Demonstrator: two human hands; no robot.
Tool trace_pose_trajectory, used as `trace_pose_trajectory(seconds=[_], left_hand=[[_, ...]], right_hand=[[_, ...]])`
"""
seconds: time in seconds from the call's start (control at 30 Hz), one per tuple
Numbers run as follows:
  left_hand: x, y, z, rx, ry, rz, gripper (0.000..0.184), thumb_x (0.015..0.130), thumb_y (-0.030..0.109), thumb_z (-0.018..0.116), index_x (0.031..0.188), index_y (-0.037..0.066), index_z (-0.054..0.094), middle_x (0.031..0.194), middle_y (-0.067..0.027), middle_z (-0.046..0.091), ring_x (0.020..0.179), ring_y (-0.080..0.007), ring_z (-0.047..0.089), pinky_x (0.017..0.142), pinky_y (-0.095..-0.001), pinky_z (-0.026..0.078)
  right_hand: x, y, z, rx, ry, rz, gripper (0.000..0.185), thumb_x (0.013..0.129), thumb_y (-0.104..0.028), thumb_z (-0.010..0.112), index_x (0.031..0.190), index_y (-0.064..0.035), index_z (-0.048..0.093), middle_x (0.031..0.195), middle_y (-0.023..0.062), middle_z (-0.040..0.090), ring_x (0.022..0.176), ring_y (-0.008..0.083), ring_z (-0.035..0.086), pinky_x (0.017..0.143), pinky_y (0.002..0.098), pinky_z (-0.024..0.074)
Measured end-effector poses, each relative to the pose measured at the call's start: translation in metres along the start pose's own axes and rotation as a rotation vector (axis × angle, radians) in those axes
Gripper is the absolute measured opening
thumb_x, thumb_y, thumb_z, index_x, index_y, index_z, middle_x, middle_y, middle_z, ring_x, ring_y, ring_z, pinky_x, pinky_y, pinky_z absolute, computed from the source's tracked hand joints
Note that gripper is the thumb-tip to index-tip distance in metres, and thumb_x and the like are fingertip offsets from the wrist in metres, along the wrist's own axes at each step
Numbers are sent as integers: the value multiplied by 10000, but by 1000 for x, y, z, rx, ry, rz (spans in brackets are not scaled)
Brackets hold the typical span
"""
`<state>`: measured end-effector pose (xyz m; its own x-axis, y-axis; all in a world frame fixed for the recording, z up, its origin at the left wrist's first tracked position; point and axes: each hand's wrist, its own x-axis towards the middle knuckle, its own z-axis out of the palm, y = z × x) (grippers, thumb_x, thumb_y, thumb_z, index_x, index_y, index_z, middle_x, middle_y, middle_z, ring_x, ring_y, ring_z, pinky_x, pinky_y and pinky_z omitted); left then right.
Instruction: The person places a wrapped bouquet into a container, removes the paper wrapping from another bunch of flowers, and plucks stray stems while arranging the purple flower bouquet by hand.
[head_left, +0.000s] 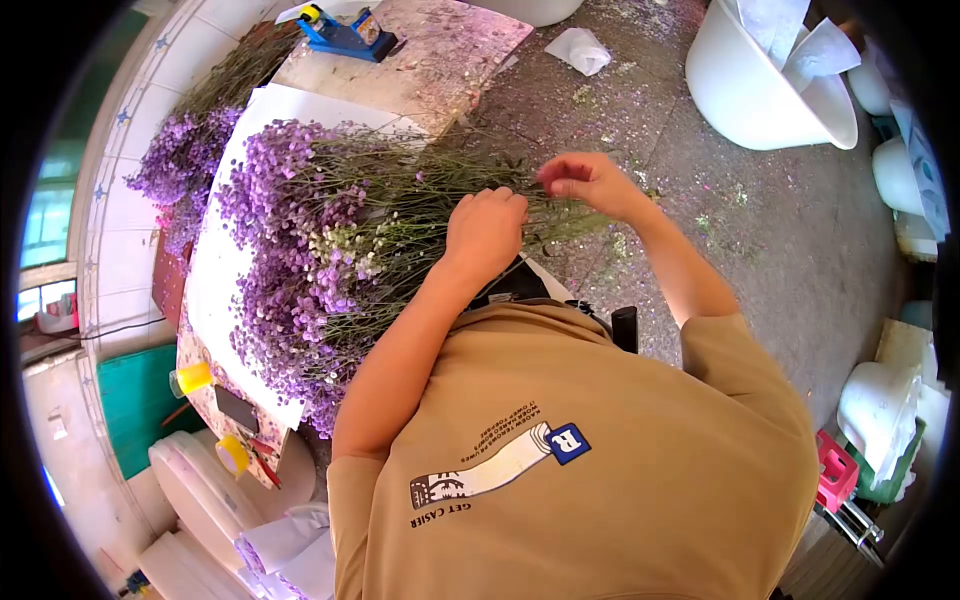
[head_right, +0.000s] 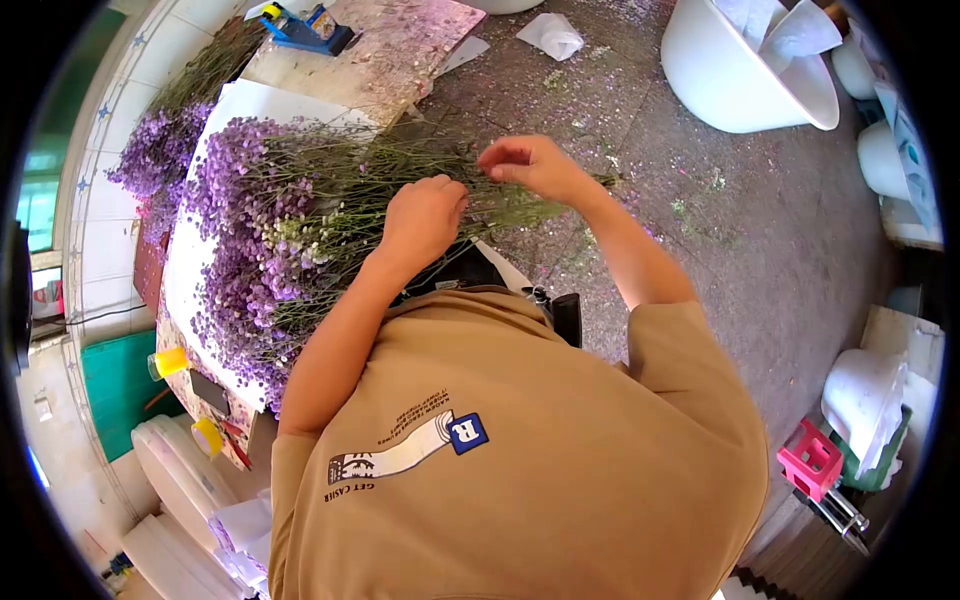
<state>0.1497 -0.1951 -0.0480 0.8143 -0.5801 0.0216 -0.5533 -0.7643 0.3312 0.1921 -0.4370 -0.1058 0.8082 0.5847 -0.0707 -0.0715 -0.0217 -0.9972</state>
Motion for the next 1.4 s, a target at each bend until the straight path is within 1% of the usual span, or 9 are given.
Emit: trace_pose_trajectory(seconds=[0.07,0.3,0.5,0.9,1.03,1.1,1.13,1.23,1.4], left_hand=[[-1,-2,6,-52,72,-39,106,927,177,654,972,90,696,910,-83,668,928,-306,663,787,-449,523],[-3,5,0,-82,194,-9,59,884,124,659,933,107,687,856,-65,643,872,-292,668,698,-431,539],[-11,9,3,-44,222,49,65,841,100,643,895,107,677,847,-53,635,853,-283,667,677,-417,543],[-18,1,8,-1,129,-29,129,766,99,677,894,90,671,907,-64,645,913,-277,670,717,-430,558],[-14,3,12,17,58,-24,156,764,112,687,920,99,683,930,-51,647,940,-280,667,742,-417,560],[-16,1,1,-1,29,-26,178,762,127,698,938,98,688,952,-51,653,941,-278,667,745,-414,562],[-18,0,-3,-22,104,-23,137,784,137,706,911,89,689,914,-71,660,924,-286,677,762,-413,564],[-23,0,-59,-230,392,-80,107,826,133,700,920,82,708,922,-95,699,851,-294,690,737,-413,570],[-92,-20,-226,-890,1051,-203,85,916,62,648,923,75,732,868,-47,728,740,-153,659,637,-307,511]], right_hand=[[-10,2,-6,-255,333,22,261,870,-157,778,1082,-30,694,943,50,715,829,151,658,788,329,531],[-36,46,-12,-985,277,491,522,788,-478,801,1049,-55,640,914,160,700,864,351,687,758,463,540],[-42,70,0,-1220,583,406,432,919,-469,649,1061,-62,623,900,192,722,843,417,702,724,528,543],[-48,86,-11,-1353,462,303,319,952,-311,563,906,0,614,791,278,676,708,472,665,658,599,501],[-48,133,-42,-1249,510,-1,262,957,-250,575,860,-7,591,701,224,654,594,389,650,555,523,491],[-45,93,-25,-351,446,424,220,977,-211,570,837,-42,574,671,123,611,541,246,615,484,392,457],[-42,71,-15,-189,429,416,165,980,-192,603,900,-48,594,697,36,567,560,133,578,488,278,440],[-25,8,23,25,407,277,170,955,-169,653,1006,-8,632,729,38,592,572,130,587,507,270,465],[25,-22,52,-454,79,242,233,926,-192,721,1069,-12,682,822,35,672,674,125,619,585,273,516]])
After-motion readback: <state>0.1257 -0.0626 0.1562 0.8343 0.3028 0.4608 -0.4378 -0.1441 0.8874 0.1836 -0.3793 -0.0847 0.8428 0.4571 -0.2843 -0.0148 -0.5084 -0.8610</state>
